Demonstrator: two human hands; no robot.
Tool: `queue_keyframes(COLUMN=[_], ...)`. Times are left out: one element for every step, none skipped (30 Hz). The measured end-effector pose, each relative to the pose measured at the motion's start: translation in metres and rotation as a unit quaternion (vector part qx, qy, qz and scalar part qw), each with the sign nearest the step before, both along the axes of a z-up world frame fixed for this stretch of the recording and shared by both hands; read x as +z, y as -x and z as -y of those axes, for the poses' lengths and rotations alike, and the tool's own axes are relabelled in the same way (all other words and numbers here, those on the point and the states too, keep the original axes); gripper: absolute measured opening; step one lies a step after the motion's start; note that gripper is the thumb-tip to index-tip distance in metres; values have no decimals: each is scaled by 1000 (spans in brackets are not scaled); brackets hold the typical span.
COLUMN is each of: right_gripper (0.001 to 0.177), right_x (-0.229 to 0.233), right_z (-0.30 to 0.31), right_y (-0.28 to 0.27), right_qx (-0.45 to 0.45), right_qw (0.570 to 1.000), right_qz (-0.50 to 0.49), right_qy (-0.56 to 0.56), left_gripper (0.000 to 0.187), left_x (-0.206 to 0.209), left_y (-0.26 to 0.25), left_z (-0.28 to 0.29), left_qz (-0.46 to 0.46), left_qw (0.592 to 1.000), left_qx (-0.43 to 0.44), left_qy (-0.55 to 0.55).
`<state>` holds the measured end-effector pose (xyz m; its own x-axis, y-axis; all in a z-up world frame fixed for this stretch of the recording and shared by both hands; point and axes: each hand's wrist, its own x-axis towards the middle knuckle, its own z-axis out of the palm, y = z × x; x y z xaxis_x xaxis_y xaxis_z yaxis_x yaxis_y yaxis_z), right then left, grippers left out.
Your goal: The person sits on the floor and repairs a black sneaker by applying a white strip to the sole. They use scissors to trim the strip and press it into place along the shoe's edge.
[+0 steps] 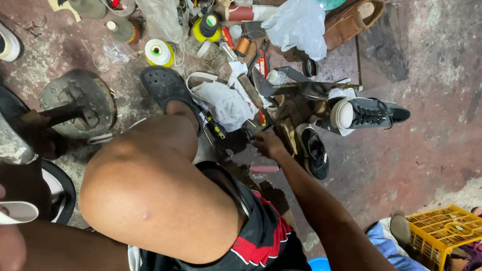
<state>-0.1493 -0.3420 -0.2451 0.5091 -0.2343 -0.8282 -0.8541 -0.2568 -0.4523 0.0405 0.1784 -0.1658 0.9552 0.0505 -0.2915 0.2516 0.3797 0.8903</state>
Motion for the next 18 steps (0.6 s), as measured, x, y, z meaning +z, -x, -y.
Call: queue_keyframes(right_gripper=[32, 31, 30, 34, 38, 42, 42, 43, 43, 41, 38, 39, 39, 40, 39, 38, 38, 37], right_x=[-8, -16, -23, -30, -38, -44, -49, -53, -55, -57, -58, -59, -60, -60, -59, -57, -55, -52], right_z=[-4, -8, -13, -18, -22, -27, -30, -33, -36, -38, -37, -37, -37, -37, -38, -38, -40, -40], right_y=[-2, -2, -2, 0, -1, -2, -5, -6, -3, -2, -2, -3, -3, -5, -5, -7, -6, -6], right_qx=[71, 142, 211, 202, 191, 181, 168, 155, 146, 168, 183, 186, 189, 193, 182, 171, 155, 151], right_qw=[995, 980, 955, 958, 959, 959, 956, 952, 949, 947, 945, 945, 943, 941, 942, 943, 945, 947], right_qz=[25, 50, 77, 47, 20, -7, -2, 3, 6, 7, 8, -4, -19, -34, -39, -44, -52, -31], right_qy=[66, 130, 191, 200, 210, 219, 241, 262, 279, 273, 271, 271, 272, 275, 278, 281, 284, 282], left_gripper=[20, 20, 20, 21, 18, 15, 11, 10, 11, 11, 12, 11, 10, 9, 10, 9, 8, 8], left_x=[13, 26, 41, 56, 67, 78, 86, 94, 101, 105, 105, 109, 112, 114, 117, 120, 123, 127], left_y=[5, 12, 16, 21, 16, 11, 9, 7, 9, 13, 14, 14, 14, 14, 15, 15, 14, 14], left_z=[18, 35, 49, 61, 73, 84, 95, 104, 111, 120, 133, 140, 146, 152, 157, 163, 167, 170], left_qz=[33, 65, 91, 96, 96, 97, 78, 77, 71, 75, 82, 81, 76, 70, 62, 64, 64, 65], left_qw=[999, 995, 990, 989, 987, 986, 990, 993, 995, 996, 996, 996, 996, 995, 995, 994, 994, 993], left_qx=[-12, -20, -23, -22, -28, -34, -43, -48, -49, -44, -44, -41, -46, -51, -56, -59, -66, -74], left_qy=[-39, -77, -107, -109, -122, -134, -106, -73, -42, -28, -8, -9, -26, -43, -58, -60, -61, -62])
